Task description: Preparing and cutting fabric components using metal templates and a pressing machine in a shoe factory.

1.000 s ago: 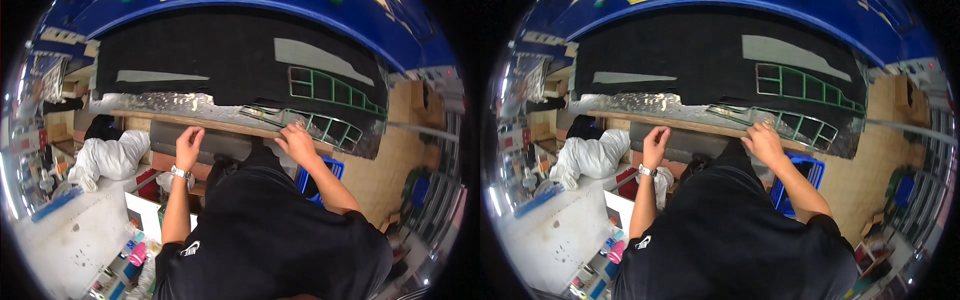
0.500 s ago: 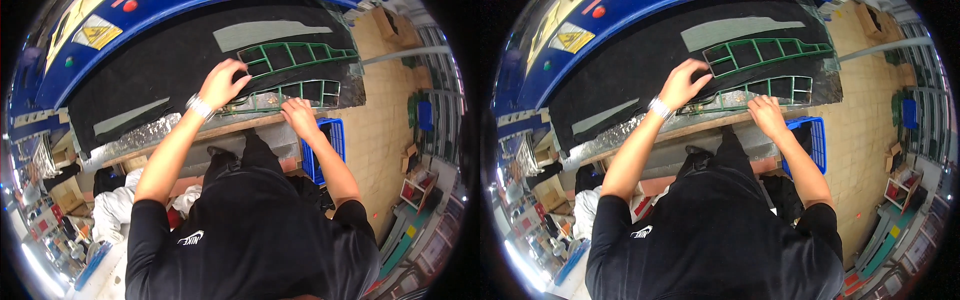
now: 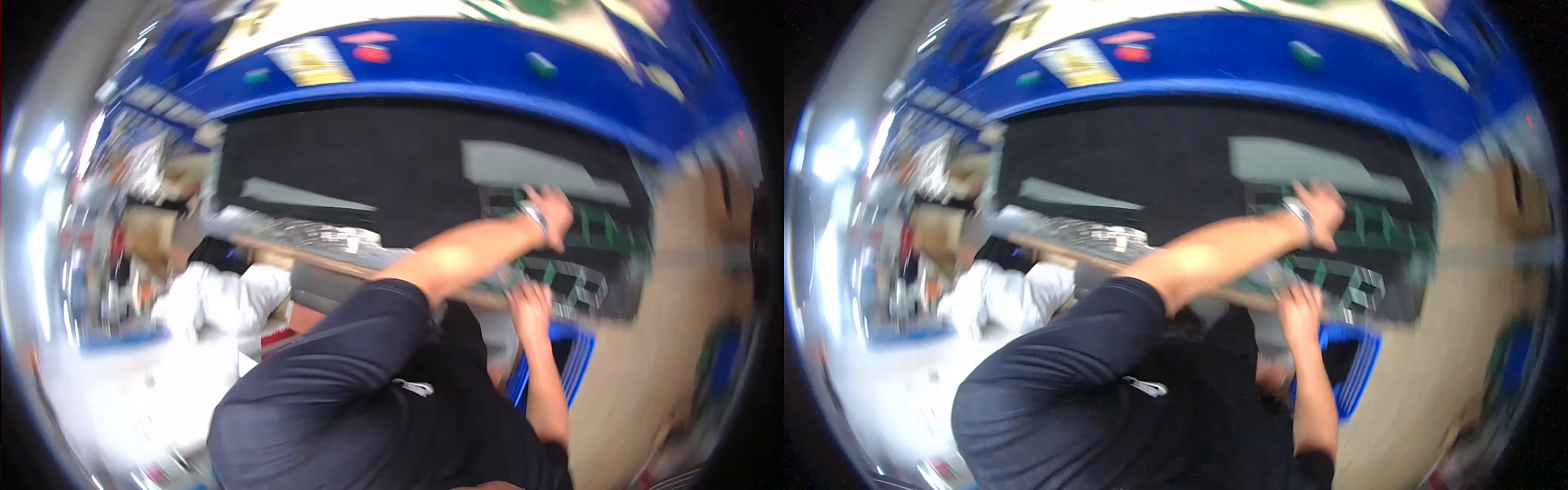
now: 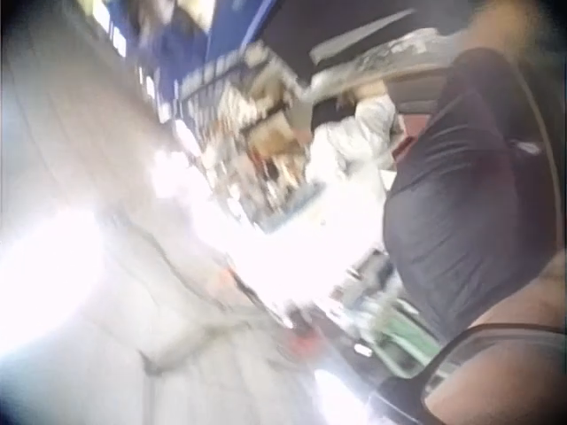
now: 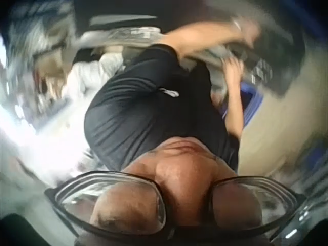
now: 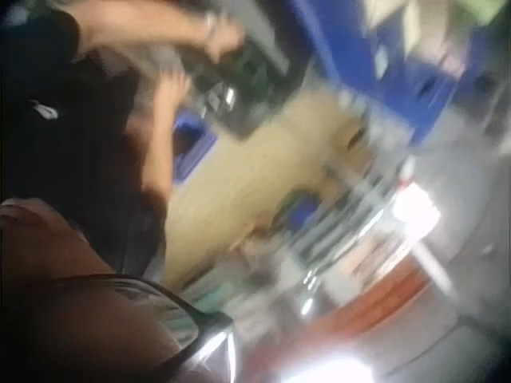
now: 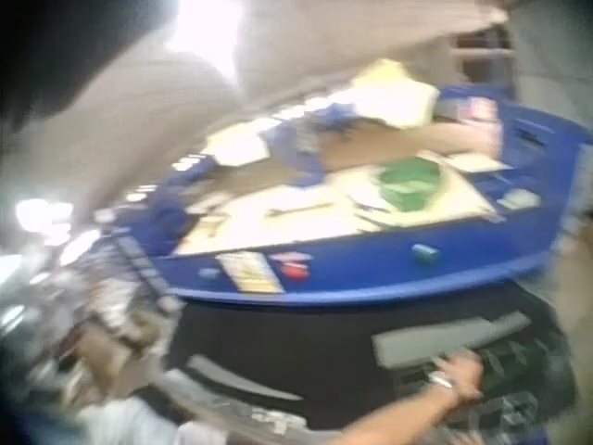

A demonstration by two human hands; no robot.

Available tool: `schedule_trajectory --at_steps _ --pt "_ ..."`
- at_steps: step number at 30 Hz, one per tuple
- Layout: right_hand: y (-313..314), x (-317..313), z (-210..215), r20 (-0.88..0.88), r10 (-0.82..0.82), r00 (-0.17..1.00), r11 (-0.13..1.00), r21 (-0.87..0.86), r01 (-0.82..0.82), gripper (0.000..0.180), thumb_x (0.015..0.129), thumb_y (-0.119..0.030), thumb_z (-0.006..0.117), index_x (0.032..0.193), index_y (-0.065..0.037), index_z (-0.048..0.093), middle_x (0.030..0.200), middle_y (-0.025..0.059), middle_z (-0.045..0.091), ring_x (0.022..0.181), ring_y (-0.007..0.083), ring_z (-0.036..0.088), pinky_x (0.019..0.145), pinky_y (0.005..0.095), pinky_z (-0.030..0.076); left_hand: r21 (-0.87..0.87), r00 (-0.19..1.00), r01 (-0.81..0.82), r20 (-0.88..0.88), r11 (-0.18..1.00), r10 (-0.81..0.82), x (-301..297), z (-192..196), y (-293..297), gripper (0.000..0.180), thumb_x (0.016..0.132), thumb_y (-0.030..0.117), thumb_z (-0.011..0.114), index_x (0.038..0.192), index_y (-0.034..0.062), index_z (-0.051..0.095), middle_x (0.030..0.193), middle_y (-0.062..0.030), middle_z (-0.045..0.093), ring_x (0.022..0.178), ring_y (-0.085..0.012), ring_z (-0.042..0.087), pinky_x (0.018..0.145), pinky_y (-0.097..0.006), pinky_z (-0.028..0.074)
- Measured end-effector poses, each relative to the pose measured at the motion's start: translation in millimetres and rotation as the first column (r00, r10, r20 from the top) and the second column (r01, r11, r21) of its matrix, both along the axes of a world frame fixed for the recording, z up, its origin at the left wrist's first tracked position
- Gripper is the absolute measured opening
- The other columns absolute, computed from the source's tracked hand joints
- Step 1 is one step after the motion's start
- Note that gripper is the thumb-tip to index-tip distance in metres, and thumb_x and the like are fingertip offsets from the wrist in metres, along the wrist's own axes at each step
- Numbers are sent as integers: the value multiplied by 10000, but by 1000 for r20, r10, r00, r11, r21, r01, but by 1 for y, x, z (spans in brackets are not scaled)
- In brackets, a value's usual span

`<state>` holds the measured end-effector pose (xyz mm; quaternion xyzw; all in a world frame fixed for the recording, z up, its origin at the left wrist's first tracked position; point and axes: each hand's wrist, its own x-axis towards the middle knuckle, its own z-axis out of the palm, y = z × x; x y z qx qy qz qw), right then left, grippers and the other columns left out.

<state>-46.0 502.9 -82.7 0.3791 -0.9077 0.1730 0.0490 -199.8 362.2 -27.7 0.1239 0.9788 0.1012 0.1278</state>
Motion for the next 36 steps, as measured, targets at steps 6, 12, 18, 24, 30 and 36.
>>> schedule_trajectory --at_steps 6,12,18,24,30,36 --pt "27 -10 11 -20 216 976 974 -64 -217 124 867 -126 678 838 -38 596 851 131 563 845 329 547 759 443 402 433 999 8 -32 901 7 53 53 -73 982 512 466 899 1267 -46 538 1197 -171 554 1140 -369 525 862 -650 448" --pt "11 -32 70 169 391 905 918 -142 -370 106 899 -105 638 874 -18 584 862 156 564 827 380 550 732 461 418 633 814 -135 -368 763 449 243 164 -225 954 647 466 877 1328 -65 472 1168 -206 560 1106 -350 560 961 -419 476" --pt "-90 -21 146 405 459 791 881 -324 -345 175 943 -36 582 788 22 525 683 123 514 614 182 490 576 315 399 918 360 -342 -70 201 930 427 161 -271 891 742 416 864 1373 -67 459 1229 -150 589 1181 -229 563 1042 -349 434" --pt "-261 78 198 655 647 391 758 -502 -416 135 941 -65 653 866 -40 545 791 -39 510 757 55 470 690 234 412 967 104 37 246 -251 964 531 103 -245 639 830 261 835 1308 -2 503 1080 19 574 981 -55 537 891 -234 467" --pt "-377 229 185 611 780 137 583 -630 -512 122 978 -127 649 966 -25 584 846 -16 569 781 51 494 692 226 418 915 -44 277 318 -295 947 596 76 -233 585 845 170 819 1327 41 515 1098 42 581 997 -52 549 893 -227 470" --pt "-433 347 168 621 782 -59 463 -641 -612 147 981 -142 652 946 -12 594 854 -3 591 798 56 503 716 244 434 908 -261 379 288 -177 921 656 55 -234 624 839 83 805 1373 49 483 1207 -10 610 1103 -92 575 962 -270 478"
